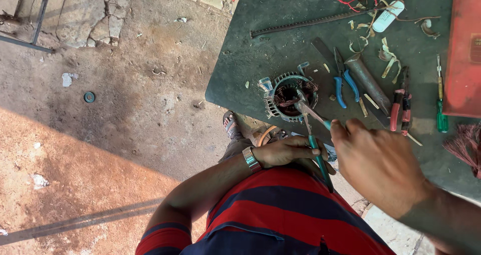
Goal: The person uses pliers and a screwdriver to remove and adjust copper windings inside a cylindrical electrical component on a workbench. The person repeatedly cuts, pulls, and repositions wires while rotating the component to access different sections.
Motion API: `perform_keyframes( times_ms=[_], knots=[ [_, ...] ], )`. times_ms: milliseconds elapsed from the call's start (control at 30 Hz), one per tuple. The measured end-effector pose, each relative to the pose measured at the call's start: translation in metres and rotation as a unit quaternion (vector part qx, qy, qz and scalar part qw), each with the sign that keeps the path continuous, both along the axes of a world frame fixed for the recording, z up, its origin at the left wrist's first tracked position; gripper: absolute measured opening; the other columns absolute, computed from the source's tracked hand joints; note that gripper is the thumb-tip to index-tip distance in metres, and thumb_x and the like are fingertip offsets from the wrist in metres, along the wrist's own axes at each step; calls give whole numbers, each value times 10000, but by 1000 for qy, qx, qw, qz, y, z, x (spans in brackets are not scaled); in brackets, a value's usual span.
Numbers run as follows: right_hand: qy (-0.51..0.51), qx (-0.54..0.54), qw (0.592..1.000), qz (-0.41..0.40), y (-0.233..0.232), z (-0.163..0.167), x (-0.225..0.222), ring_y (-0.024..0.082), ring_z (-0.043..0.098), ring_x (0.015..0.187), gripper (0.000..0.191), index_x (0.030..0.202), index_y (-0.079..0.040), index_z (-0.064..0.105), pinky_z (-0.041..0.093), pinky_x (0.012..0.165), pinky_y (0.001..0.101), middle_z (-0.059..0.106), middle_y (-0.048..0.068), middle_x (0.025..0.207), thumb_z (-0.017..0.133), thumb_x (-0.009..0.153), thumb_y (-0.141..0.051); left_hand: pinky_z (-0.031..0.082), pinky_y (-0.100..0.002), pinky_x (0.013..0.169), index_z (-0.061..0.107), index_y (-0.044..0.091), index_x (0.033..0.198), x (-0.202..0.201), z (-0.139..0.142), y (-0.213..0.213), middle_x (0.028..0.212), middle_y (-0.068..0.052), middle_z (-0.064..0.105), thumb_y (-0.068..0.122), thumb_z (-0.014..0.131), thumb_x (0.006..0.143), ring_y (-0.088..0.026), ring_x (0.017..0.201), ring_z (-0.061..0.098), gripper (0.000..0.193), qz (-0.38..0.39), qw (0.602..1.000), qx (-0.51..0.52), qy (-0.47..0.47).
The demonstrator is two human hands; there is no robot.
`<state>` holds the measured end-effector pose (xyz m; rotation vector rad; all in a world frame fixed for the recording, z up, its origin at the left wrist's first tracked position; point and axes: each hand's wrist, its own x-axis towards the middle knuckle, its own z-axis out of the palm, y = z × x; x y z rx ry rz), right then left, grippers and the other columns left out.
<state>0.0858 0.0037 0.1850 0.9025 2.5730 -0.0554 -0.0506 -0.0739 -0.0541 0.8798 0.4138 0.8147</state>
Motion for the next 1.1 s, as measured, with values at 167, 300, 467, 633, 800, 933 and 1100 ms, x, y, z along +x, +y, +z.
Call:
perform_keyframes(
  times_ms=[167, 300, 467, 633, 800, 933, 1100],
  knots=[
    [124, 6, 990, -70, -31, -27, 15, 287, 711, 551, 497, 1305, 34, 625, 574, 479, 402, 673, 177, 911, 620, 833, -122, 448, -467, 1172, 610, 35, 1355, -6, 4, 7, 1366, -119, 634, 399, 590, 1061, -240, 1372, 546, 468, -43, 997, -70, -12],
    [173, 18, 972, -157, -50, -42, 14, 299, 684, 550, 488, 1355, -49, 641, 554, 485, 425, 676, 137, 860, 641, 894, -206, 515, -496, 1065, 551, 80, 1385, -13, 21, 13, 1369, -147, 618, 487, 674, 942, -280, 1295, 597, 613, -91, 972, -201, -76],
    [204, -54, 932, -295, -64, -51, 17, 320, 713, 688, 499, 1350, -75, 655, 570, 625, 457, 710, 132, 921, 624, 865, -187, 608, -440, 925, 608, -58, 1290, -6, 51, 22, 1171, -208, 691, 460, 710, 982, -308, 1042, 703, 611, -44, 958, -282, -12],
    [181, -140, 884, -408, -69, -75, 42, 324, 747, 820, 374, 1123, -60, 695, 595, 740, 438, 755, 151, 931, 738, 843, -304, 498, -251, 667, 635, 10, 975, 2, 52, 21, 842, -14, 620, 377, 769, 998, -101, 710, 551, 392, 13, 963, -269, -12],
    [84, -348, 777, -518, -75, -121, 80, 222, 752, 855, 342, 1032, -91, 768, 600, 804, 372, 823, 81, 893, 785, 879, -396, 337, -211, 541, 733, 88, 948, 17, 37, 16, 695, 89, 527, 350, 784, 916, -15, 602, 392, 268, 0, 965, -251, 75],
    [123, -384, 720, -565, -102, -159, 85, 215, 738, 829, 369, 990, -45, 766, 589, 805, 377, 803, 108, 876, 869, 829, -361, 338, -219, 546, 754, 68, 947, 17, 31, 8, 673, 80, 533, 317, 781, 945, -16, 596, 387, 250, 2, 965, -247, 92],
    [200, -382, 705, -563, -119, -188, 83, 166, 737, 784, 373, 990, -51, 721, 571, 770, 346, 796, 68, 823, 851, 803, -346, 389, -253, 595, 777, 33, 1006, 14, 30, 2, 780, 12, 660, 240, 763, 960, -47, 656, 488, 212, 48, 980, -182, 59]
  ],
)
